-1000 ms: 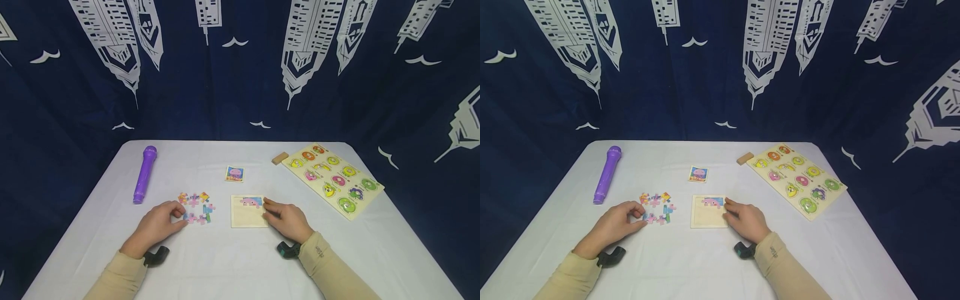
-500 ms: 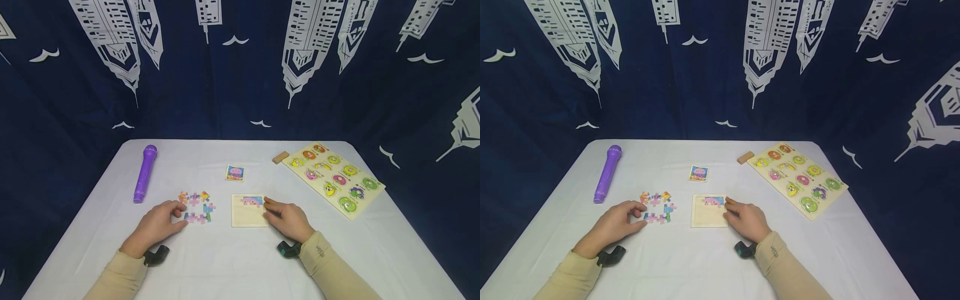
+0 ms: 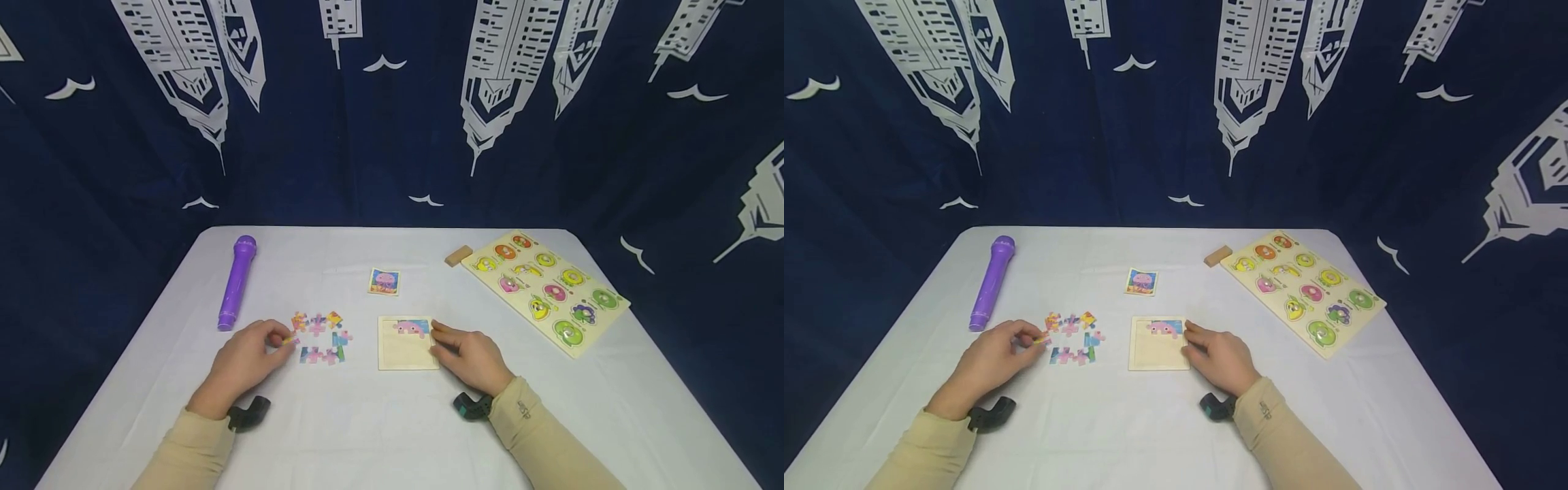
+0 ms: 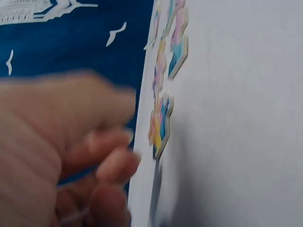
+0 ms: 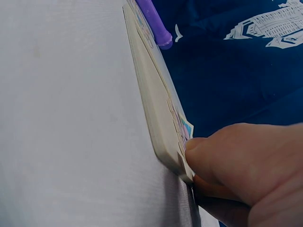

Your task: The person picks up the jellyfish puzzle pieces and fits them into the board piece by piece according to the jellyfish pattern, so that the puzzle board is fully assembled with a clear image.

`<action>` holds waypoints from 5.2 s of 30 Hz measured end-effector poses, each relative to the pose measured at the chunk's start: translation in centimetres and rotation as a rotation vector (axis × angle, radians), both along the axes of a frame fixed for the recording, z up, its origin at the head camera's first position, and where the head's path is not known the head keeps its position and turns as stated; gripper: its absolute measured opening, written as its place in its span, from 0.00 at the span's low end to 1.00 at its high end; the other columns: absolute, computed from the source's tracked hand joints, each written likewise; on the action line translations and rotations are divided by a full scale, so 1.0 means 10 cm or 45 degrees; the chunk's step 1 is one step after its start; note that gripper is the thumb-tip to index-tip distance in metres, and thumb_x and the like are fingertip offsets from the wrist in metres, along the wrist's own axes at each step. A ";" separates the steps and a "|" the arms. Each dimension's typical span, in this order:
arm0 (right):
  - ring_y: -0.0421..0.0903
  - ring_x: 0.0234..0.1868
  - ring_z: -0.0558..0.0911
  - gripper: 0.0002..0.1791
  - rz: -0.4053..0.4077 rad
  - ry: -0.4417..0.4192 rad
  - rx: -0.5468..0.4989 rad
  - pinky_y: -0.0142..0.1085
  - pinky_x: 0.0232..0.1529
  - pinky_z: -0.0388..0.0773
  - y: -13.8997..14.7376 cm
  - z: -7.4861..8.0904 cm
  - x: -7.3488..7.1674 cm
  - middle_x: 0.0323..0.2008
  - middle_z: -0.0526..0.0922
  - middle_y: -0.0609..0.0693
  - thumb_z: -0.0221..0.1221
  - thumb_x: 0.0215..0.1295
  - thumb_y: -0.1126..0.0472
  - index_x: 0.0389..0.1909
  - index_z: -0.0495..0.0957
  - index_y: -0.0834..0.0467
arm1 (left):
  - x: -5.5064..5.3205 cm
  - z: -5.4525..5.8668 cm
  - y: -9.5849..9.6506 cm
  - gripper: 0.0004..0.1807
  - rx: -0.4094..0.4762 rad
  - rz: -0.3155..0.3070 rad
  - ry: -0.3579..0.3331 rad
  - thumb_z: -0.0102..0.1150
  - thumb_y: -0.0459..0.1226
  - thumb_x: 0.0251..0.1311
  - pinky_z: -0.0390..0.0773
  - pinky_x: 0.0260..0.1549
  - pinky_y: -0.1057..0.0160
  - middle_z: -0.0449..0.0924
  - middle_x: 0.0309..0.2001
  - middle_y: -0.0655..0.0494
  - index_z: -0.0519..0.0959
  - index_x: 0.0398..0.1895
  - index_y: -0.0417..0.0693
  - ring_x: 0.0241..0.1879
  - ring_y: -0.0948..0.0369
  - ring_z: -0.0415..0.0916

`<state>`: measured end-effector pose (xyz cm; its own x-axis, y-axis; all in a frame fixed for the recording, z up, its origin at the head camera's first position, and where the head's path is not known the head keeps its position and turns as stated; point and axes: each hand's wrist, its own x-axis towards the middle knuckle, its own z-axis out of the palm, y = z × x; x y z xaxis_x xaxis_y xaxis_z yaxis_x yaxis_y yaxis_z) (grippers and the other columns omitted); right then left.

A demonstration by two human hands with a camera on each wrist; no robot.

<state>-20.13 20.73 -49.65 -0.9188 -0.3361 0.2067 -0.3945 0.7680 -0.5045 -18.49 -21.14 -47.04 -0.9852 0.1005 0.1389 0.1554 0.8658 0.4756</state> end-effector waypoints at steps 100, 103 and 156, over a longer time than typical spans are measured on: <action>0.48 0.64 0.81 0.23 -0.010 -0.003 0.005 0.51 0.62 0.78 0.01 0.00 0.00 0.65 0.79 0.43 0.65 0.70 0.48 0.61 0.83 0.53 | -0.19 -0.22 1.08 0.07 0.255 -0.093 0.155 0.74 0.40 0.58 0.67 0.22 0.68 0.87 0.34 0.67 0.84 0.32 0.64 0.22 0.69 0.69; 0.48 0.64 0.81 0.23 -0.011 0.004 0.007 0.51 0.61 0.78 0.02 0.01 0.01 0.65 0.80 0.43 0.65 0.70 0.48 0.61 0.83 0.53 | -0.19 -0.20 1.10 0.07 0.338 -0.125 0.125 0.74 0.39 0.58 0.65 0.20 0.68 0.86 0.32 0.68 0.84 0.32 0.63 0.20 0.69 0.67; 0.49 0.63 0.82 0.22 0.024 0.042 -0.011 0.50 0.60 0.79 0.00 0.01 0.01 0.65 0.80 0.45 0.65 0.70 0.51 0.61 0.83 0.56 | -0.73 -0.05 1.69 0.08 0.221 -0.095 -0.233 0.72 0.47 0.60 0.69 0.27 0.62 0.81 0.27 0.63 0.83 0.32 0.58 0.27 0.62 0.75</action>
